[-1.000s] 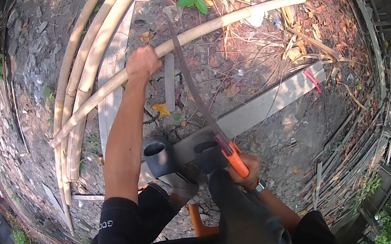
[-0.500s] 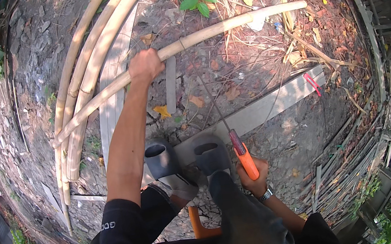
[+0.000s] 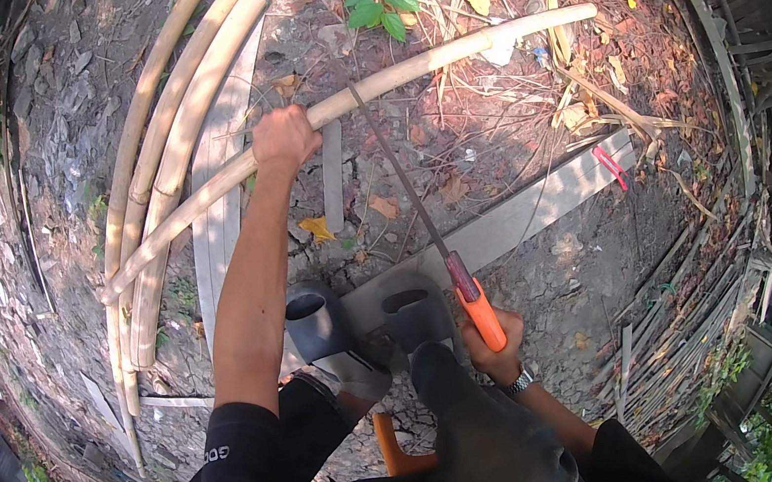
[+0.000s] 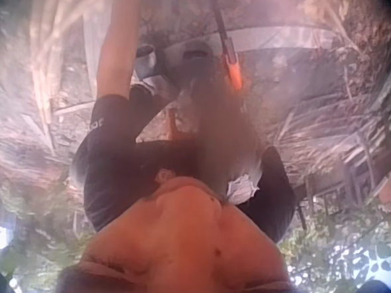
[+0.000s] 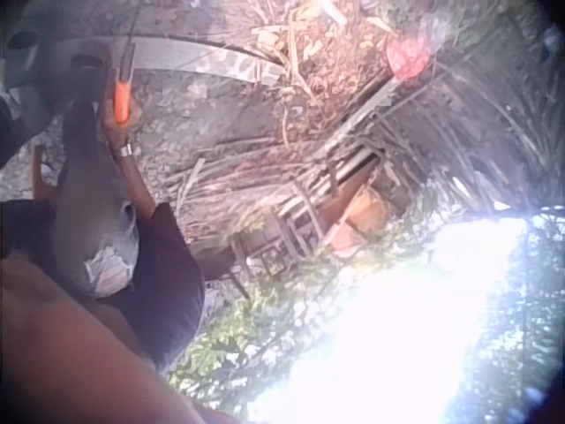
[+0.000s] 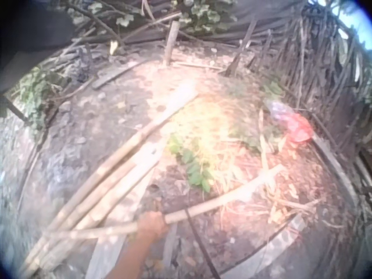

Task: The person sits on a small stool and uses a hand saw to cut a long bamboo pole that is resting on a wooden plank. The person holds the bamboo with their left hand and saws with their right hand, periodically adjusting the bamboo's position to continue the cut.

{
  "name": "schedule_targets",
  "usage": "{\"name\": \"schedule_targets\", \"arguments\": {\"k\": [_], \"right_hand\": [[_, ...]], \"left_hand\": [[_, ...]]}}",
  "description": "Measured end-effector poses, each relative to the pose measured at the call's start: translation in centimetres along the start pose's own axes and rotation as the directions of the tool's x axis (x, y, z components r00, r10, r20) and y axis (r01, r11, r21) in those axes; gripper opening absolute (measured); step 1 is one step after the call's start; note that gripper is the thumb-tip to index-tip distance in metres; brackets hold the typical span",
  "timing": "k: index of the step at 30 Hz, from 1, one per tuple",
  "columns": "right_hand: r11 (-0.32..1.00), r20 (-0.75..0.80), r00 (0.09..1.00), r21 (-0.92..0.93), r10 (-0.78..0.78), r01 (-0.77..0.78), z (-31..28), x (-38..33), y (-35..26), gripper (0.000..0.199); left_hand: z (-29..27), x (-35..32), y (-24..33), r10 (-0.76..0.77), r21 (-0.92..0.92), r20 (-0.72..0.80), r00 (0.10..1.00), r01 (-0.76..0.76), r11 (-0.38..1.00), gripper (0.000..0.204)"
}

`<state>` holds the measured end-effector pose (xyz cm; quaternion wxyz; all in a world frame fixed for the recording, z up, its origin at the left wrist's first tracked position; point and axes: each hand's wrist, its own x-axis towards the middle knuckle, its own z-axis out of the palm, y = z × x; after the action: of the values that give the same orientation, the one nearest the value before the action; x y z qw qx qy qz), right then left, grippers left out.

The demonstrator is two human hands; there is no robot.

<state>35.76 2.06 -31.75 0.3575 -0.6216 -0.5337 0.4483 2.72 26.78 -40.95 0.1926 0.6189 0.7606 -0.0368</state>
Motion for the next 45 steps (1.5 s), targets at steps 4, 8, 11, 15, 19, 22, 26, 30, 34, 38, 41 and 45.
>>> {"name": "schedule_targets", "arguments": {"k": [4,8,11,15,19,22,26,30,34,38,41,45], "right_hand": [[1.000,-0.014,1.000,0.010,-0.012,0.012,4.9,10.3,-0.4,0.016],[0.992,0.045,0.992,-0.046,-0.114,0.116,6.8,12.3,-2.7,0.010],[0.998,0.073,0.997,-0.059,0.034,-0.029,1.5,3.1,-1.6,0.016],[0.997,-0.001,1.000,-0.080,-0.021,0.021,0.2,0.6,0.0,0.014],[0.987,0.003,0.989,-0.072,-0.147,0.146,6.4,11.9,-1.6,0.013],[0.995,0.045,0.997,-0.078,-0.066,0.069,4.8,9.7,-1.1,0.016],[0.994,0.094,0.995,-0.105,0.027,-0.017,-0.7,-0.5,-1.8,0.007],[0.999,-0.031,0.999,0.021,0.033,-0.033,4.9,8.2,-1.4,0.012],[0.992,0.076,0.990,-0.017,-0.122,0.123,6.0,10.7,-1.7,0.018],[0.993,0.090,0.995,-0.118,0.042,-0.032,-0.9,-1.2,-1.6,0.017],[0.997,0.059,0.997,-0.060,0.043,-0.039,0.3,0.5,-0.7,0.018],[0.999,-0.037,0.999,0.028,-0.038,0.039,5.7,12.1,-2.3,0.015]], "left_hand": [[-0.2,0.7,0.7,0.053,0.010,-0.030,0.998,-0.052,0.999,0.026],[-0.6,1.0,0.3,0.063,0.006,0.007,0.998,-0.063,0.998,0.027],[-1.2,0.9,0.1,0.014,0.007,0.055,0.998,-0.014,1.000,0.028],[-0.6,0.1,0.8,-0.028,0.024,0.086,0.996,0.026,0.999,0.028],[-1.6,0.5,1.7,0.005,0.037,0.116,0.993,-0.010,0.999,0.029],[-0.3,-1.2,1.5,-0.015,0.031,0.162,0.987,0.010,0.999,0.030],[-0.8,0.7,1.0,-0.031,0.023,0.118,0.993,0.028,0.999,0.030],[-0.1,-0.1,1.5,-0.018,0.039,0.095,0.995,0.014,0.999,0.029],[-1.0,-0.1,1.0,-0.005,0.032,0.105,0.994,0.001,0.999,0.030],[-1.2,0.5,1.2,-0.022,0.030,0.162,0.987,0.018,0.999,0.031],[-0.7,-0.1,0.6,-0.037,0.026,0.074,0.997,0.035,0.999,0.031],[-0.8,0.3,2.0,-0.013,0.025,0.127,0.992,0.010,1.000,0.030]]}}
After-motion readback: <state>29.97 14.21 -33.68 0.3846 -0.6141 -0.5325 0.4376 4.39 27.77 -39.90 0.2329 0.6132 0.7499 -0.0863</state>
